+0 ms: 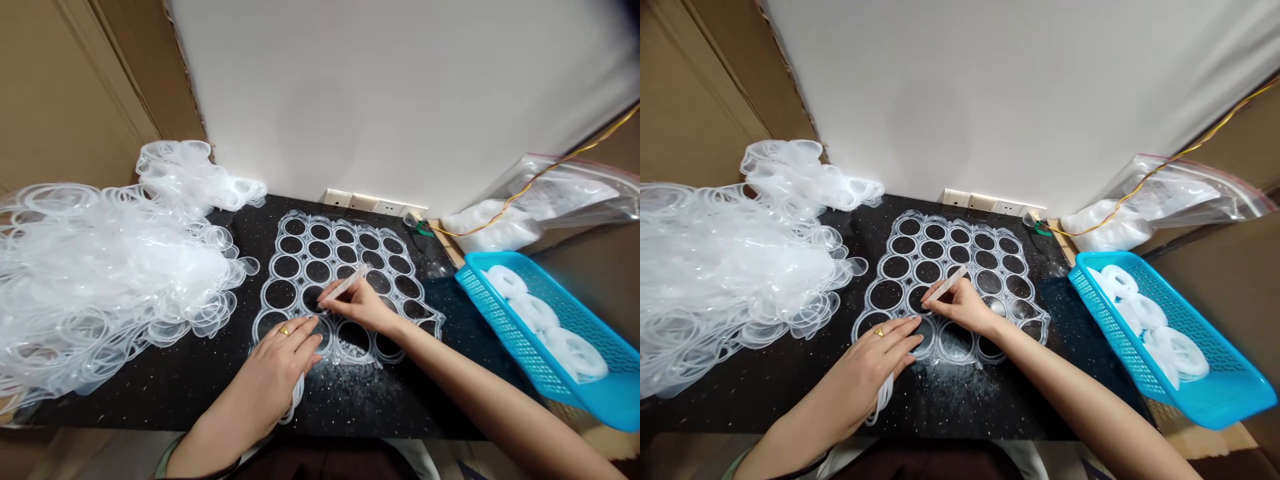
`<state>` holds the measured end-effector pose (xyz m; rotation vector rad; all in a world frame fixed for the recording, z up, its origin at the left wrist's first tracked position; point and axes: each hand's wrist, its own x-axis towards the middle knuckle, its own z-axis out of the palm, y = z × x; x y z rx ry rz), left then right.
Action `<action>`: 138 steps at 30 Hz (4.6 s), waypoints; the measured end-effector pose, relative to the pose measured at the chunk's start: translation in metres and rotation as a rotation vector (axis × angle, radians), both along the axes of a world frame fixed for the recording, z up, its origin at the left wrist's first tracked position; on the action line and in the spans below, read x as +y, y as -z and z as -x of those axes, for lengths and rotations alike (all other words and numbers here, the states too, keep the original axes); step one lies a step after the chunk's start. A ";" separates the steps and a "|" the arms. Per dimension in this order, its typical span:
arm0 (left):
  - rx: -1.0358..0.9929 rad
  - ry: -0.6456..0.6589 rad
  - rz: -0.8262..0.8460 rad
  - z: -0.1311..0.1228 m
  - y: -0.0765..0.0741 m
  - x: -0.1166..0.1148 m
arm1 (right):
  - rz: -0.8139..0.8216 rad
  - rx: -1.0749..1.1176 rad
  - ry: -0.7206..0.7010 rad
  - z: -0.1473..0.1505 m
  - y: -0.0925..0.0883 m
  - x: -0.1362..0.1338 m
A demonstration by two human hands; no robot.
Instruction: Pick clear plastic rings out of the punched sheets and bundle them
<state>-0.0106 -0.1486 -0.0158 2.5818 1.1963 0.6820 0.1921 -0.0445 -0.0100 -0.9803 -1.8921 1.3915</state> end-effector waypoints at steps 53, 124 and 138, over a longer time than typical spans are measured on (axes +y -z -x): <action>0.094 0.057 0.022 0.000 -0.016 0.063 | 0.128 0.089 0.182 -0.004 0.000 0.052; -0.033 0.075 -0.073 0.010 0.011 0.134 | 0.025 0.111 0.097 0.008 0.009 0.108; -0.076 0.066 -0.050 0.011 0.015 0.130 | -0.111 0.024 0.105 0.010 0.014 0.103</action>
